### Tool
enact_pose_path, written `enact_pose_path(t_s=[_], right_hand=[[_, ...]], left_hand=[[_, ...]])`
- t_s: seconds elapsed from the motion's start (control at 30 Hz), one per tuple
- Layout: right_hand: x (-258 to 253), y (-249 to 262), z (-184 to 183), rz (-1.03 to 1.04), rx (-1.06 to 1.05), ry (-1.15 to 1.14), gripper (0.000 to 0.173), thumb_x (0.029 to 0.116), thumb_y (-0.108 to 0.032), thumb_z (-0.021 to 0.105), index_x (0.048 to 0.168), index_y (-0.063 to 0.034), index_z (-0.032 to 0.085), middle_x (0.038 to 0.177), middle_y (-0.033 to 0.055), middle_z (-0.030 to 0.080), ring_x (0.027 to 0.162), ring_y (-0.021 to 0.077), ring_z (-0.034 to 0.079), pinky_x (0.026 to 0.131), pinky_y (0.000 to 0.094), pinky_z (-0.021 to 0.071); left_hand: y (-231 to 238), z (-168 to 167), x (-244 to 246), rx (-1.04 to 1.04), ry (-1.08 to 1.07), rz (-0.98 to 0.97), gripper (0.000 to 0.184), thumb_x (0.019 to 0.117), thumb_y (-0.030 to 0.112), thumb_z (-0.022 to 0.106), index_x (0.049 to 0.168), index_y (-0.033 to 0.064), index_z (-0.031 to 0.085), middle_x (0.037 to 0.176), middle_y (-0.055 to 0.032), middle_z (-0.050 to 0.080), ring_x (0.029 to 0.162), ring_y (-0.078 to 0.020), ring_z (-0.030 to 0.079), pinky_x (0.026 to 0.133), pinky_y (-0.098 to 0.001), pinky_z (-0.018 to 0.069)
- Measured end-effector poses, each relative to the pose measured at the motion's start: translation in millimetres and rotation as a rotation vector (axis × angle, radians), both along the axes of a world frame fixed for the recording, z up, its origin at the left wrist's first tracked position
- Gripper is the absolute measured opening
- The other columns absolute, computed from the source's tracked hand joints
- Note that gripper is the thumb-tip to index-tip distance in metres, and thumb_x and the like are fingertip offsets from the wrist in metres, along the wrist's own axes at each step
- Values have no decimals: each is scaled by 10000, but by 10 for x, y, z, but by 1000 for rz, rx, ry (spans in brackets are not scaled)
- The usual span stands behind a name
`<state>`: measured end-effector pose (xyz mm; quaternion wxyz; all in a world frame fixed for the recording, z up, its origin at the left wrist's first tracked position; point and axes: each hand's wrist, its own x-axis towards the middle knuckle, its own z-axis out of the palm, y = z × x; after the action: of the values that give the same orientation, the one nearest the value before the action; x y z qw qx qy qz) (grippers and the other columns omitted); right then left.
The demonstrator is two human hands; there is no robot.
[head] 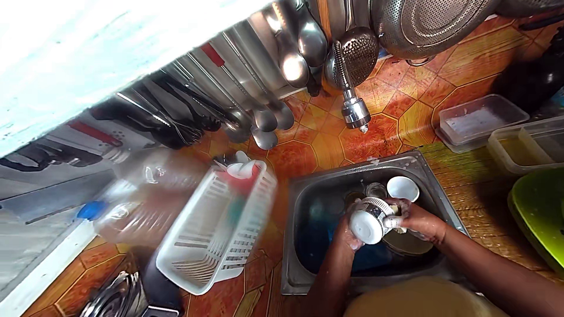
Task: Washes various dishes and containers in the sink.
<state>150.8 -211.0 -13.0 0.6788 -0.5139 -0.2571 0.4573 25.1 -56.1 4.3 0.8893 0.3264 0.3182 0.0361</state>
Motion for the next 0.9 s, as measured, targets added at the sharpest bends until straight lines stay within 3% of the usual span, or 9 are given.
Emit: enact_pose_path(t_s=[0.17,0.27,0.43,0.53,0.6,0.67,0.77,0.83,0.9], right_hand=[[34,-35,71,-159,-16,-131,371,695,-43,846,1047,-69,732,965,-19,743,896,41,693,822,228,588],[-37,-30,10,-190,-20,-374,365,755,-132,846,1088,-50,724,1029,-27,740,968,-11,669,917,196,553],[-521,50,-138,-68,3,-1149,339,813,-159,799,1068,48,714,1127,217,721,1118,325,690,1008,467,549],[-587,74,-411,-16,-76,-1517,205,829,-124,738,1006,-21,744,1051,202,741,1050,394,708,908,553,570],[-603,88,-321,25,-129,-1221,306,831,-180,773,1060,18,735,1105,216,736,1113,382,690,997,555,523],[-573,70,29,-33,-139,-527,435,806,-101,811,1177,69,660,1139,135,724,1120,186,673,1037,340,511],[-431,139,434,-228,10,612,189,997,-23,524,1169,-46,601,941,78,717,831,153,714,754,330,623],[-413,121,490,-270,34,626,185,991,-19,538,1160,-47,606,940,78,726,825,150,723,744,325,630],[-437,34,340,-181,-6,-32,352,871,2,685,1211,33,603,1056,50,721,974,73,694,890,237,581]], left_hand=[[38,169,-23,326,123,-63,518,1108,445,310,1473,111,466,1341,-163,604,1115,-312,646,839,-503,570],[-32,153,-49,674,12,-182,757,952,284,610,1597,107,256,1513,-199,439,1155,-315,625,779,-480,605],[-138,-56,4,636,87,-68,412,1046,228,542,1384,-7,519,1260,-152,636,1105,-182,629,952,-391,539],[-150,-78,30,587,207,-106,340,1048,216,558,1309,1,588,1218,-152,649,1081,-194,628,941,-406,528],[-173,-95,44,608,199,-90,332,1032,182,577,1298,-15,601,1253,-147,638,1119,-174,606,980,-379,503],[-195,-96,30,639,76,-22,352,1007,142,580,1308,-41,579,1225,-131,647,1079,-134,619,958,-336,518],[-225,-160,47,893,-255,103,473,932,110,622,1316,-148,527,1282,-169,624,1152,-87,606,1031,-261,488],[-206,-279,77,1087,-426,147,643,969,326,613,1292,-218,497,1313,-244,599,1228,-113,583,1092,-273,446],[-177,-263,48,1060,-373,87,764,996,476,545,1319,-213,480,1345,-247,581,1271,-120,554,1119,-277,416]])
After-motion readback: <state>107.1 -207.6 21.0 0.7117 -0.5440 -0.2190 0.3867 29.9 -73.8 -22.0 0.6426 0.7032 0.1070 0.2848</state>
